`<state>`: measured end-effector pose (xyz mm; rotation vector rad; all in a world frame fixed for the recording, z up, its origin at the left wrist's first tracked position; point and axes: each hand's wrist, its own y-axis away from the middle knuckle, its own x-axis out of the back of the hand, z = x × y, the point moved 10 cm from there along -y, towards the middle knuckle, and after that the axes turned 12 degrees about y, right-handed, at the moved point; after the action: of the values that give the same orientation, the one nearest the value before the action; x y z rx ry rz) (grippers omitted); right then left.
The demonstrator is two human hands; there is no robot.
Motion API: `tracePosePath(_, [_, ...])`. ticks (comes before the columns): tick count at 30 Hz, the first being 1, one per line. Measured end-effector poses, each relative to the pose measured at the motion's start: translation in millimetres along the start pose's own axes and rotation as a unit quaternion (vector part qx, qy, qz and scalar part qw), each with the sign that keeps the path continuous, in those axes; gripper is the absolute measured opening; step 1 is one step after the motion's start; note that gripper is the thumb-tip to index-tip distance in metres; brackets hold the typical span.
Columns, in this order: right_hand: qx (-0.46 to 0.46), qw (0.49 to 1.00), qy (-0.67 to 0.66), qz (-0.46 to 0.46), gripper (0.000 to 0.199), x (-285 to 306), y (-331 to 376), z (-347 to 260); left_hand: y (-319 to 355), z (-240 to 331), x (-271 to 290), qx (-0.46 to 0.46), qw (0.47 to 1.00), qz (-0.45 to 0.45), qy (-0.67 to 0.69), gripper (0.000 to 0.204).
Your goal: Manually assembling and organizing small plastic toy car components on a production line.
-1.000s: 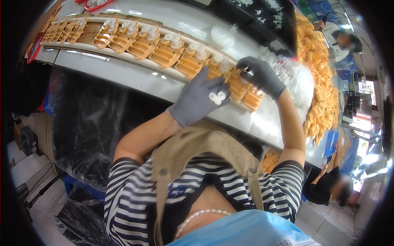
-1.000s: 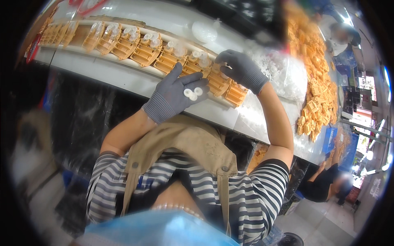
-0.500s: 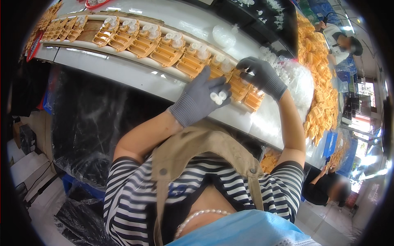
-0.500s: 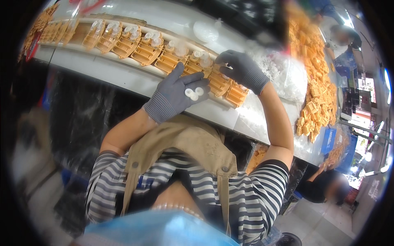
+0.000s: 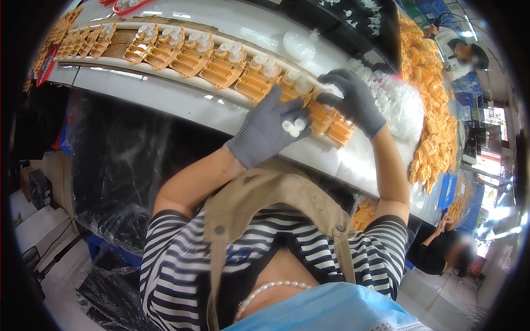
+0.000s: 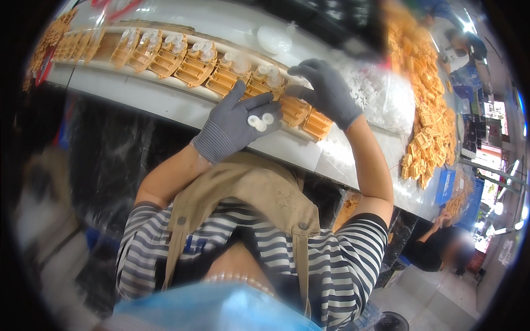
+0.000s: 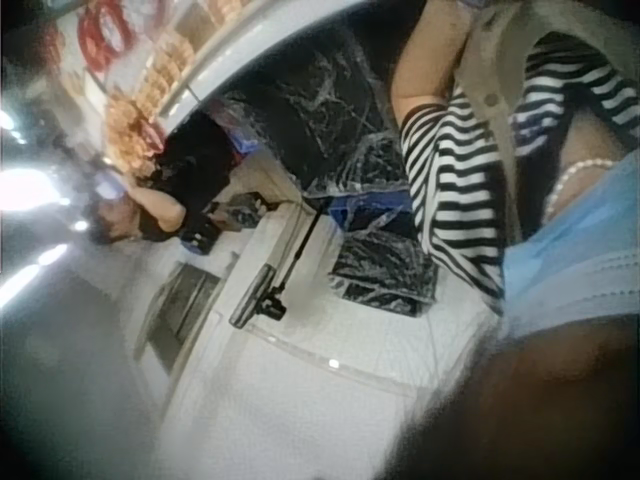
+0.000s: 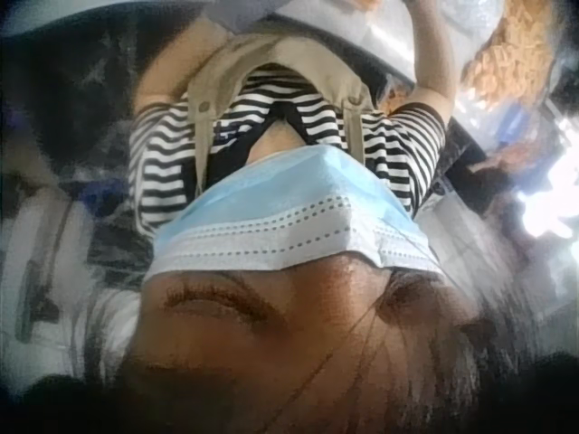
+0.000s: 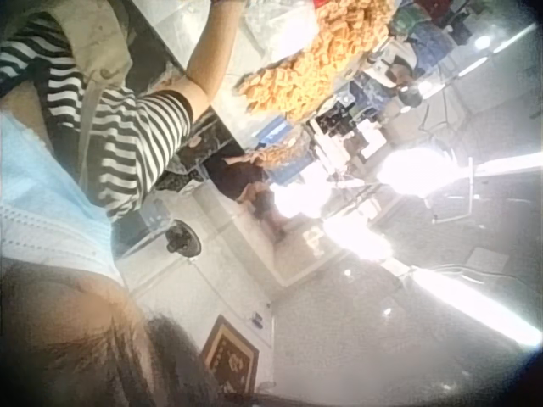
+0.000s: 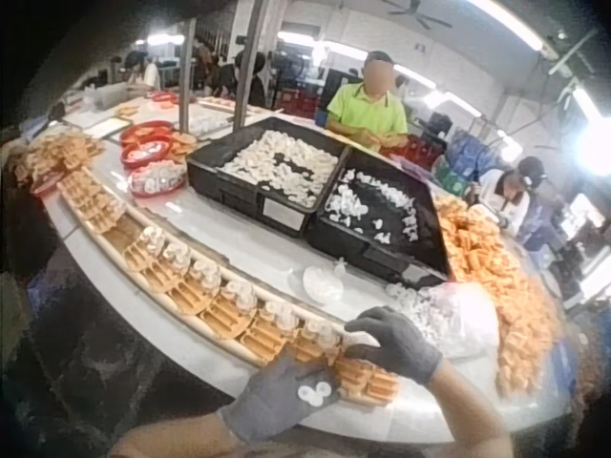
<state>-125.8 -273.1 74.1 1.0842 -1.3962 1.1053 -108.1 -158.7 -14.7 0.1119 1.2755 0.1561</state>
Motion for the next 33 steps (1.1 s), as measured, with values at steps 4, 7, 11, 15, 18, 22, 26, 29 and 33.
tracePosePath(4, [0.006, 0.986, -0.163, -0.031, 0.029, 5, 13, -31, 0, -7, 4, 0.030, 0.971, 0.067, 0.229, 0.081])
tracePosePath(7, [0.120, 0.981, -0.150, -0.023, 0.031, 12, 16, -63, -12, -3, 28, -0.038, 0.999, 0.023, 0.019, 0.080])
tracePosePath(11, [0.127, 0.982, -0.141, -0.013, 0.032, 11, 20, -67, -14, 0, 25, -0.068, 0.992, 0.016, -0.109, 0.079])
tracePosePath(15, [0.125, 0.981, -0.145, -0.019, 0.029, 9, 23, -65, -11, -7, 14, -0.008, 0.995, 0.061, 0.079, 0.078])
tracePosePath(18, [0.106, 0.985, -0.137, -0.002, 0.025, 14, 25, -57, -8, -14, 11, 0.022, 0.982, 0.083, 0.171, 0.078])
tracePosePath(22, [0.042, 0.995, -0.091, 0.002, 0.019, 12, 36, -38, -8, -24, 0, 0.062, 0.986, 0.043, 0.146, 0.076])
tracePosePath(26, [0.043, 0.990, -0.131, 0.000, 0.016, 20, 50, -41, -14, -19, 3, -0.036, 0.972, -0.047, -0.227, 0.074])
tracePosePath(29, [0.009, 0.996, -0.080, -0.036, 0.017, 9, 64, -34, -11, -29, -12, -0.067, 0.801, -0.175, -0.568, 0.071])
tracePosePath(33, [-0.002, 0.996, -0.061, -0.065, 0.019, 8, 75, -28, -19, -39, -8, 0.038, 0.971, -0.073, -0.226, 0.059])
